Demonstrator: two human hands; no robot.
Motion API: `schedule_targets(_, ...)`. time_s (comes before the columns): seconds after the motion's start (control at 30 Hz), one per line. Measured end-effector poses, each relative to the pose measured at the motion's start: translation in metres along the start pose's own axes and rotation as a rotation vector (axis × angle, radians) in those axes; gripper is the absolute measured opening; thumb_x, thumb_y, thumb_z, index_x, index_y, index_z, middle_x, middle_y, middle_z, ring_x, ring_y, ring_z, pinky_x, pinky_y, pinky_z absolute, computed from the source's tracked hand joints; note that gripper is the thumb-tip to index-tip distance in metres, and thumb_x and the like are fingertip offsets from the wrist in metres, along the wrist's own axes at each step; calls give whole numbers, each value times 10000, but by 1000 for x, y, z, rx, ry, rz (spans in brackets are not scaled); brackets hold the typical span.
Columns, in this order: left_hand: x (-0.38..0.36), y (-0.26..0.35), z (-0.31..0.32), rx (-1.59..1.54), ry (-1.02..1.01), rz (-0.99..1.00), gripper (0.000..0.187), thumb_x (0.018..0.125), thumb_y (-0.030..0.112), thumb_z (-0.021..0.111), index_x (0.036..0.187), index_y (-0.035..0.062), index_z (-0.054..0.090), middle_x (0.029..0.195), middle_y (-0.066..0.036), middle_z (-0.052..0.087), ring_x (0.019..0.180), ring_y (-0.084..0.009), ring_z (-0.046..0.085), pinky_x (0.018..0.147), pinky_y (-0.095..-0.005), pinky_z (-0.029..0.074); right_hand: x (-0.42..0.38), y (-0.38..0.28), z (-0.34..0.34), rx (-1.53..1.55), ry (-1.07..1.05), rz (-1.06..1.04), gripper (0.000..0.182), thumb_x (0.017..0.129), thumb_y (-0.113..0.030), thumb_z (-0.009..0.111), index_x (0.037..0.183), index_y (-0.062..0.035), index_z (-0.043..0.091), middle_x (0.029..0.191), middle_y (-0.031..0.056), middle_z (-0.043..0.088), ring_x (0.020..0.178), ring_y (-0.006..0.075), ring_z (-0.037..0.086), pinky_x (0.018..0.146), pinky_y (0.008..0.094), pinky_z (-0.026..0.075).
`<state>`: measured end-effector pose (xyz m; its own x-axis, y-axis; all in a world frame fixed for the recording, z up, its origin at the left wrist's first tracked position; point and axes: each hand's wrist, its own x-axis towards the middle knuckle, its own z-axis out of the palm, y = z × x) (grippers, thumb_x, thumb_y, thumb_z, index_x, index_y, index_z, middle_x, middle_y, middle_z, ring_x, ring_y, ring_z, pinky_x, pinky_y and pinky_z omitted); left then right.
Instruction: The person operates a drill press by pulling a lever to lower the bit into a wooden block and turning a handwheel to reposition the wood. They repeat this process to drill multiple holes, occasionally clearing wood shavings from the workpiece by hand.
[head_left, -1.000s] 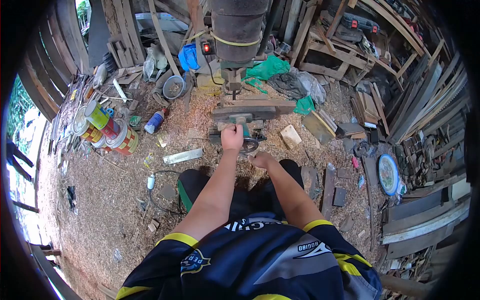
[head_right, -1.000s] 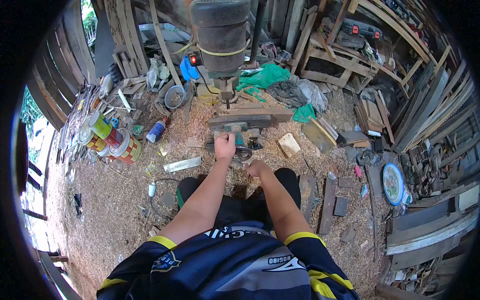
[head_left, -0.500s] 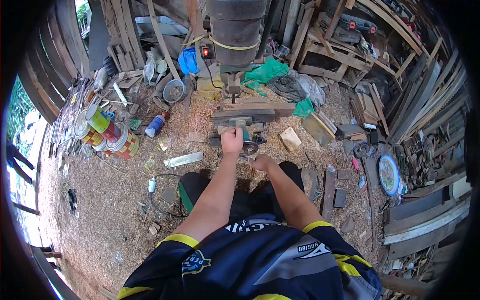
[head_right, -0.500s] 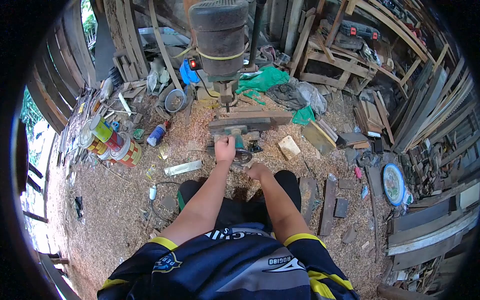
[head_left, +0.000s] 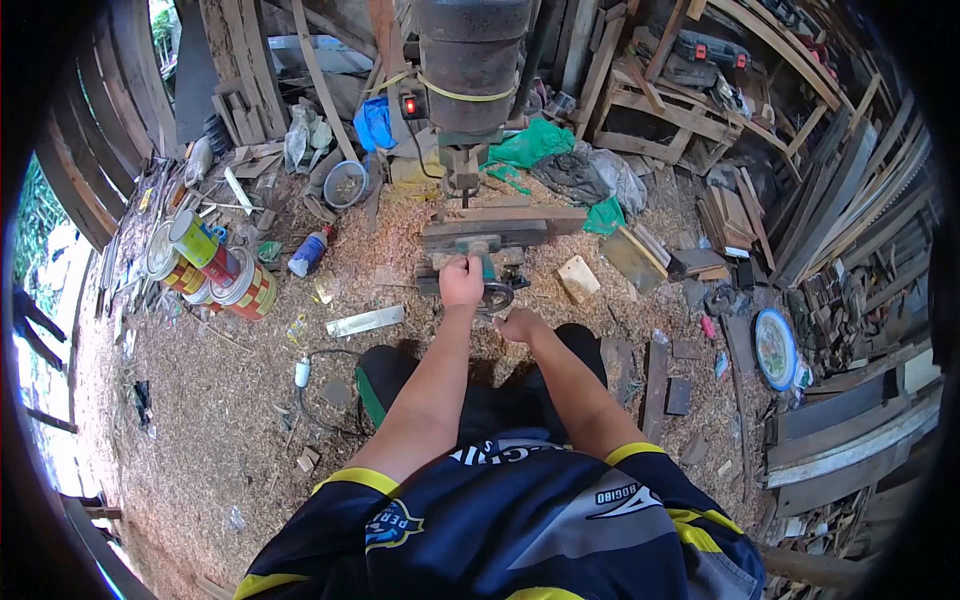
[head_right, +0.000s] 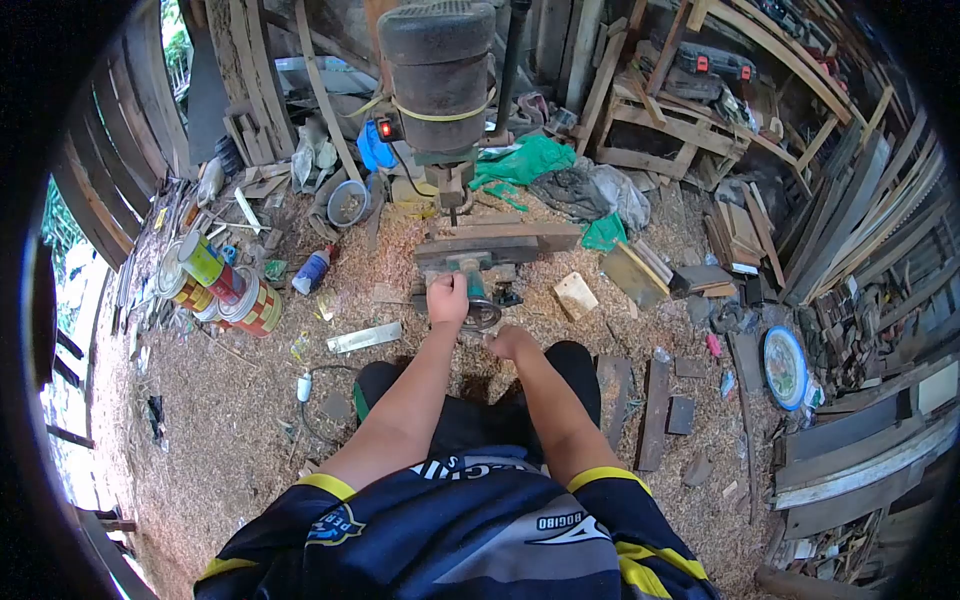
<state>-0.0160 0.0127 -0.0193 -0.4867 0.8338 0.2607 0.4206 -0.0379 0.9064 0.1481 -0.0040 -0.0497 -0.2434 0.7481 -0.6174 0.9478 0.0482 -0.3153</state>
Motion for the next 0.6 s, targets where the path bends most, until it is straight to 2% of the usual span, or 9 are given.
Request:
schedule_targets(0.1,-1,4,-6,30,-8,10,383,939,276,601,782,-67,663,848,-253,664,799,-453,655,741,-479,520,15,10,16,6,53,-15,748,984,-614,507,1279,52,677,1346,285,646,1297,427,597,1110,472,468)
schedule_targets(0.17,-3,10,-7,4,3,22,387,942,274,597,780,-71,662,847,-259,661,795,-454,653,740,-483,519,26,20,24,-10,89,-42,750,981,-639,495,1189,41,731,1292,294,670,1274,422,612,1101,474,474)
schedule_targets(0.27,-3,11,-8,-6,-13,0,394,945,276,595,782,-78,658,827,-262,652,784,-457,647,735,-483,516,15,21,18,5,86,-91,772,977,-666,477,1124,37,761,1266,299,679,1259,419,622,1095,473,477)
schedule_targets(0.43,-4,15,-10,11,2,20,389,944,261,599,782,-89,645,799,-263,640,766,-461,639,720,-476,510,10,24,14,-19,109,-133,819,974,-700,447,1119,43,758,1229,293,695,1208,433,647,1066,479,494)
schedule_targets(0.5,-3,13,-7,-7,3,25,383,943,251,599,779,-92,640,793,-263,637,764,-461,639,716,-474,509,8,26,9,27,41,-92,897,931,-750,488,1178,82,717,1263,311,676,1250,428,628,1079,457,486)
schedule_targets(0.6,-3,10,-6,-21,-16,63,328,953,197,594,785,-84,623,761,-248,619,719,-417,640,677,-435,496,11,29,12,14,43,-101,897,929,-760,479,1134,74,736,1220,306,696,1216,429,649,1057,462,502)
